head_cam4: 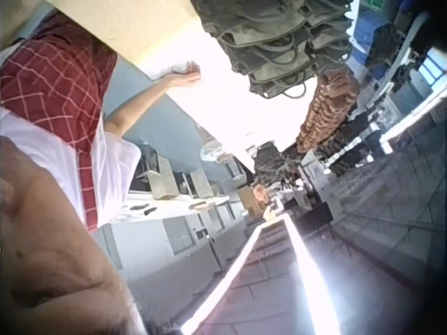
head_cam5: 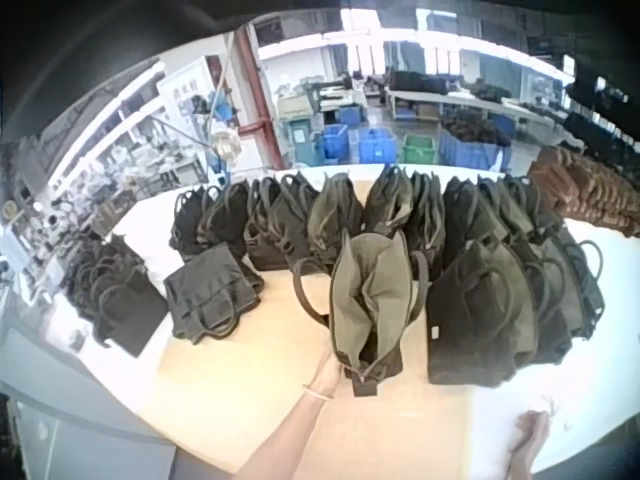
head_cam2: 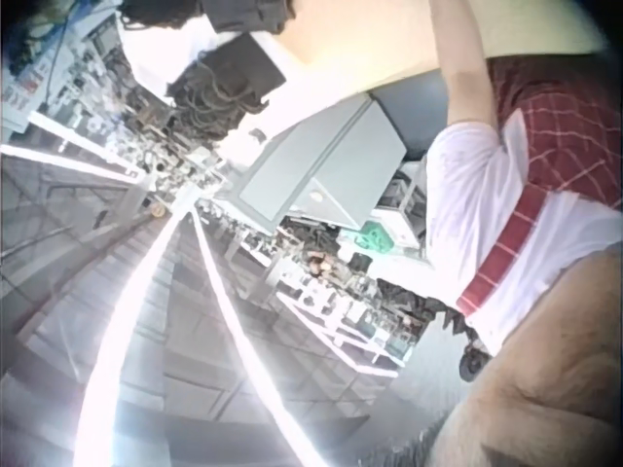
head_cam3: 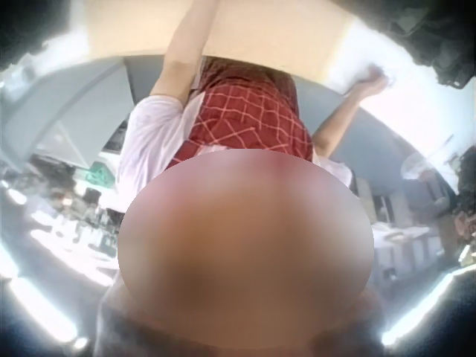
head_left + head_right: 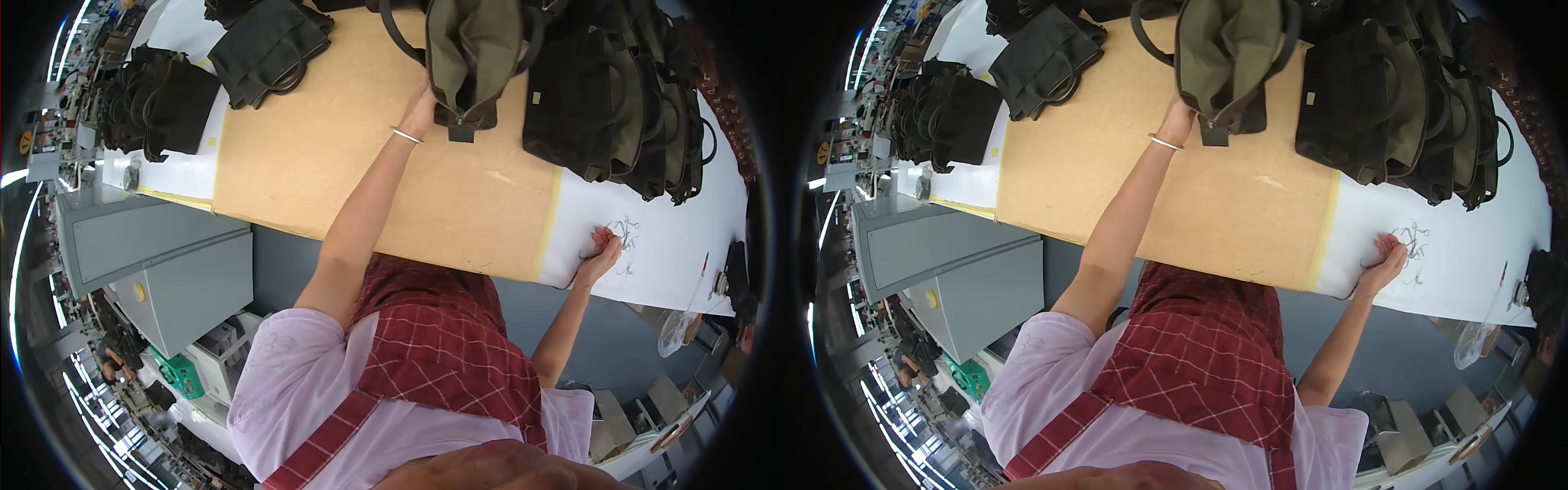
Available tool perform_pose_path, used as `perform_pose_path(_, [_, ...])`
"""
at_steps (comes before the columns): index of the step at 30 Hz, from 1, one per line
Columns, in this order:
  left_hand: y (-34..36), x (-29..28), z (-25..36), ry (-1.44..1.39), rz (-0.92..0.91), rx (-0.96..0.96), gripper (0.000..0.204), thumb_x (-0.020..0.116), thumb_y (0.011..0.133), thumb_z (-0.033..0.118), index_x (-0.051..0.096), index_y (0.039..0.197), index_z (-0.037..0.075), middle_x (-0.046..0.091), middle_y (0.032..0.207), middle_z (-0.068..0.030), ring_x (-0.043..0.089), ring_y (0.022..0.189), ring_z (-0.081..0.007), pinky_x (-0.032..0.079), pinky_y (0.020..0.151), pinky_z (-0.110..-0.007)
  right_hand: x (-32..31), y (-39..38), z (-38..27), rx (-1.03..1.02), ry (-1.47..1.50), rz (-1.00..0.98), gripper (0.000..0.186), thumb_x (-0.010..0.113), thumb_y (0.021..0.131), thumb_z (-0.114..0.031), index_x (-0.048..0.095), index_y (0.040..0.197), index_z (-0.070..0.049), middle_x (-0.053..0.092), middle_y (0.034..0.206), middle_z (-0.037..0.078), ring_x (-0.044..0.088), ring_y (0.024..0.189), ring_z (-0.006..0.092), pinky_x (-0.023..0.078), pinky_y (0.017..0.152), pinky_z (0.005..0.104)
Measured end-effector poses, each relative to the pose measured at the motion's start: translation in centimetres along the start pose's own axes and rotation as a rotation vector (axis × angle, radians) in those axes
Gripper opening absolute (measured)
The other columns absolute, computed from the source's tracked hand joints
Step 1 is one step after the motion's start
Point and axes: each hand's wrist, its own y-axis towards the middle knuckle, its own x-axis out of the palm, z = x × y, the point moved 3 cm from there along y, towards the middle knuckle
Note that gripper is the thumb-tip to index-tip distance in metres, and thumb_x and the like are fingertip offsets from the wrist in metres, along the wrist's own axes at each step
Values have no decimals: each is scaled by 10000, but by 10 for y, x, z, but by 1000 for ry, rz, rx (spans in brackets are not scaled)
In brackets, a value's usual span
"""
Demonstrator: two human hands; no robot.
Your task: The person uses a seam ripper to remove threads from the zipper area of several dark green bags on a workbench. They then move to a different table, write on a piece of cardboard with a pen, and use a utility knife to cut shapes out of a stack of black material using a paper template.
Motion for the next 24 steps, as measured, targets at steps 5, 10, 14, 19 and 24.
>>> perform_pose_path(5, [16,63,0,204,-116,-54,670,444,998,262,161,1574,70,370,1546,-182,376,1413,-304,288,1156,-337,7,-2,-3,0,-3,26,368,463,1053,-335,559,1095,18,631,1055,108,625,948,189,518,822,307])
perform_pose_path(10, [9,95,15,210,-99,105,738,461,944,196,116,1574,23,306,1571,-220,333,1443,-323,264,1172,-356,8,-4,-6,-28,14,30,362,461,1055,-337,552,1072,13,620,1053,109,623,938,191,518,814,305])
perform_pose_path(14, [5,52,10,-13,24,286,640,532,967,212,287,1514,-11,511,1414,-178,477,1303,-262,345,1109,-354,4,-6,-7,-10,8,59,362,462,1056,-342,554,1073,8,625,1053,109,623,949,189,515,822,309])
perform_pose_path(19, [65,31,50,380,283,397,441,551,987,98,454,1410,23,622,1254,-114,595,1155,-206,505,902,-317,2,-5,-10,14,13,-29,366,455,1061,-356,563,1078,-7,646,1134,133,633,1022,211,508,873,328])
perform_pose_path(24, [134,12,56,408,18,492,344,602,922,26,589,1265,29,658,1148,-102,636,1013,-179,521,890,-339,45,-37,-8,459,453,-430,347,442,1063,-363,565,1042,-39,561,1356,179,590,1194,266,512,965,353])
